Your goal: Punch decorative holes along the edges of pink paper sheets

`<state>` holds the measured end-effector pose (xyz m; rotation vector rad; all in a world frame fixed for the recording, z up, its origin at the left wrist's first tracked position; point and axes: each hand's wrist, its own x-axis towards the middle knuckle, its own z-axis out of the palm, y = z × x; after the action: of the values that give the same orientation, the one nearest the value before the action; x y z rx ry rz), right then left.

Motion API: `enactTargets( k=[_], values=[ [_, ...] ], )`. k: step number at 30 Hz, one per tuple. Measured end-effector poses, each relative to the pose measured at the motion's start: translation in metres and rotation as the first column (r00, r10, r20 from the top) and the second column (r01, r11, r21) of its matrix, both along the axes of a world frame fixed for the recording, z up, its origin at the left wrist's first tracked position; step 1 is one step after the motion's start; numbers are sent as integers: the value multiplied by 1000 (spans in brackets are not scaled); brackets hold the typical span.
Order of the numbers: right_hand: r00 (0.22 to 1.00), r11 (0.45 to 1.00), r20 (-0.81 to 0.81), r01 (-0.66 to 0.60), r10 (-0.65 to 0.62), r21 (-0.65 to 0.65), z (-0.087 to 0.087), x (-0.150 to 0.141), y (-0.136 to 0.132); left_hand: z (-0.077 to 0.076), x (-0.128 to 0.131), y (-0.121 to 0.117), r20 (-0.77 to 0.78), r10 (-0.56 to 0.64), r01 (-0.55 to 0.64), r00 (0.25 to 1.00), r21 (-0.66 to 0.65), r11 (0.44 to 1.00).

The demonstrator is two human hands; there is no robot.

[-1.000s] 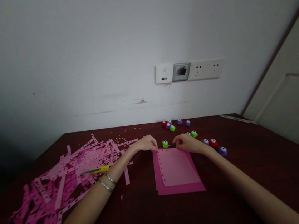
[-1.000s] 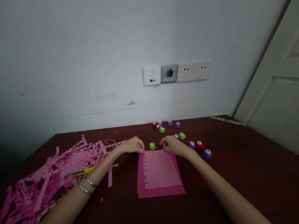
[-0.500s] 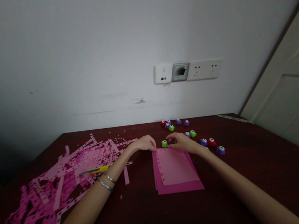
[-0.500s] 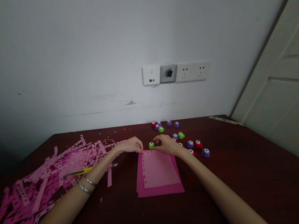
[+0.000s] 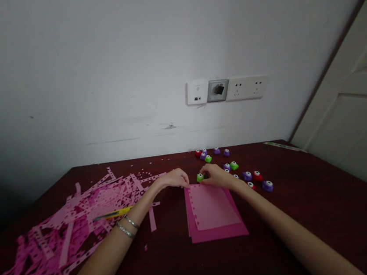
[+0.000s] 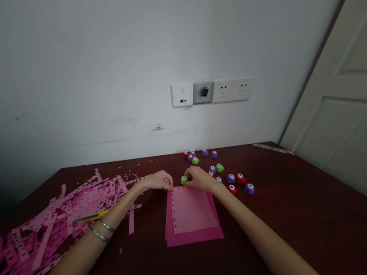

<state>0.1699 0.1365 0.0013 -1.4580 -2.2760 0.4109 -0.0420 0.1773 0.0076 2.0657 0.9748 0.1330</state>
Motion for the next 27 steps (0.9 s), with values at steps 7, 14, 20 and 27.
enactTargets(
  k=[7, 14, 20, 27],
  values=[
    [986, 983, -74, 158, -152, 91, 43, 71, -9, -2, -1, 3, -16, -16, 16, 1000, -23, 1000],
    [886, 888, 85, 459, -457, -8, 26, 184, -16, 0, -3, 2, -30, -8, 7, 1000, -49, 999],
    [876, 872, 170, 473, -450, -126, -6, 216, -11, -3, -3, 5, -23, 11, -13, 1000, -75, 997],
    [902, 881, 165, 426, -398, -204, 13, 219, -15, -3, -2, 4, 24, 48, -45, 999, -117, 992]
  ],
)
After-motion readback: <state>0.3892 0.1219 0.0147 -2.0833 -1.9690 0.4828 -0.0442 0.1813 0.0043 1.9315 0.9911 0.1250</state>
